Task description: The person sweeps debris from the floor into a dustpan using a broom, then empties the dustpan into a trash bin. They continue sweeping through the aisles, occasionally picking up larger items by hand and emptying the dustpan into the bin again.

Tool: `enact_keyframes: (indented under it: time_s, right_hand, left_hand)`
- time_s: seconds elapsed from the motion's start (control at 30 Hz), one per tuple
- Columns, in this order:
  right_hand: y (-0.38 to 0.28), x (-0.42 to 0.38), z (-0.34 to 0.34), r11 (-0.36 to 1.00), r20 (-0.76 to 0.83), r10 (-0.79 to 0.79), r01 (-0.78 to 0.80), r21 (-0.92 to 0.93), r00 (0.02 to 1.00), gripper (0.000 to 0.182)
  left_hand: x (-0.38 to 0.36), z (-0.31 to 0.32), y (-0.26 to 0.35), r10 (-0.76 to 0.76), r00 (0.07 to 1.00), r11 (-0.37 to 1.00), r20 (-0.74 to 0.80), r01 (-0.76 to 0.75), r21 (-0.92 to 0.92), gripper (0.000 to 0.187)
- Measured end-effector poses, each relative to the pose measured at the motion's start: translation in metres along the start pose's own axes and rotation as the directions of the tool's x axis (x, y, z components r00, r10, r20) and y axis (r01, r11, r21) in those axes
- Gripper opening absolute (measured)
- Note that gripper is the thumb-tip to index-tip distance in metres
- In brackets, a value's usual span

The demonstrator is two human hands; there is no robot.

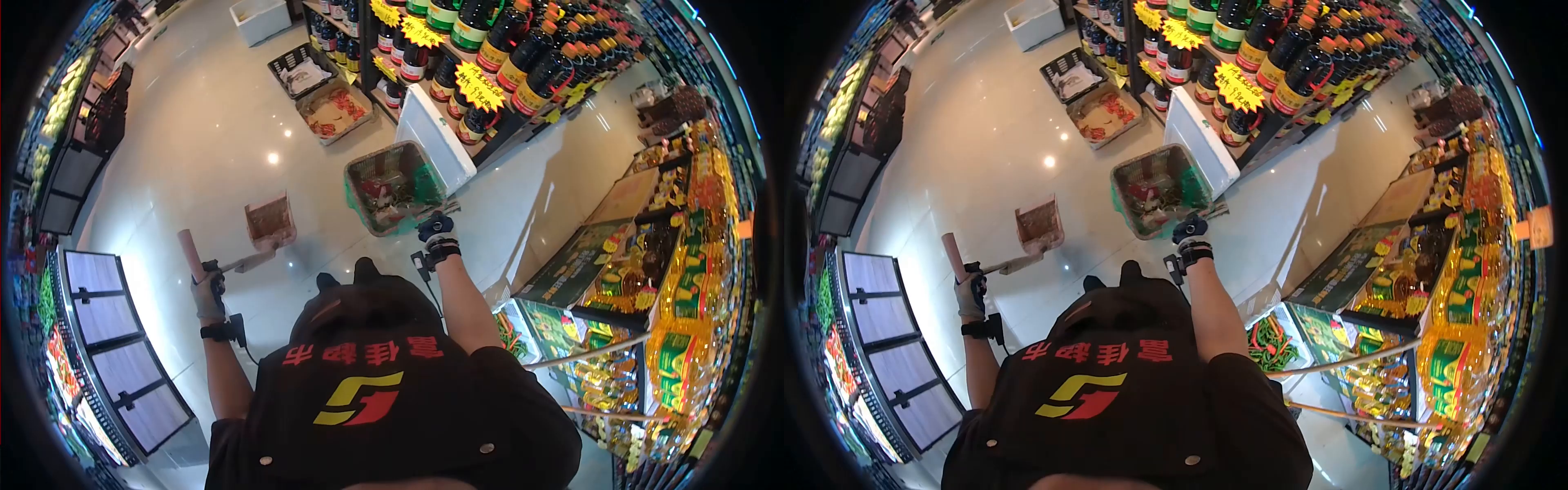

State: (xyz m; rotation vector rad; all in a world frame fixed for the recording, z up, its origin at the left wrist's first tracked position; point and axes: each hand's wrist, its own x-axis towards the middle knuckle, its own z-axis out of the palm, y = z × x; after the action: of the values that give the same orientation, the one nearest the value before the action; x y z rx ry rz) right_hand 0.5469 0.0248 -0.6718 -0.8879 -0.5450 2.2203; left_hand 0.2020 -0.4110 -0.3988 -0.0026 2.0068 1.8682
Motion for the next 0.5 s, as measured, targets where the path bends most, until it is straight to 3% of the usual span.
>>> enact_keyframes:
  time_s: [0.07, 0.13, 0.2, 0.27, 0.33, 0.37, 0.5]
  right_hand:
    - [-0.013, 0.013, -0.006, 0.979, 0.106, -0.077, 0.095, -0.181, 0.991, 0.035]
    - [-0.046, 0.007, 0.015, 0.992, 0.395, 0.039, -0.082, 0.091, 0.918, 0.019]
    - [-0.079, -0.015, 0.036, 0.898, 0.647, 0.061, -0.325, 0.297, 0.760, 0.013]
    - [-0.101, -0.034, 0.047, 0.811, 0.745, 0.052, -0.463, 0.357, 0.665, 0.017]
    - [-0.114, -0.041, 0.059, 0.831, 0.373, 0.243, -0.391, 0.395, 0.895, 0.012]
    - [-0.117, -0.043, 0.064, 0.847, 0.153, 0.315, -0.350, 0.399, 0.937, 0.015]
    - [-0.118, -0.024, 0.053, 0.886, 0.075, 0.317, -0.324, 0.331, 0.945, 0.012]
  left_hand:
    - [-0.006, 0.003, -0.013, -0.015, 1.000, 0.999, -0.019, 0.014, -0.039, 0.025]
    - [-0.009, 0.011, -0.027, 0.002, 0.999, 0.991, -0.044, -0.008, -0.136, 0.026]
    - [-0.008, 0.021, -0.046, -0.027, 0.997, 0.991, -0.076, 0.017, -0.135, 0.026]
    - [-0.008, 0.029, -0.065, -0.068, 0.992, 0.988, -0.104, 0.053, -0.145, 0.022]
    - [-0.008, 0.035, -0.079, -0.099, 0.988, 0.987, -0.122, 0.081, -0.139, 0.021]
    - [-0.010, 0.035, -0.084, -0.117, 0.984, 0.987, -0.131, 0.101, -0.127, 0.019]
    - [-0.018, 0.031, -0.097, -0.158, 0.970, 0.985, -0.184, 0.142, -0.097, 0.013]
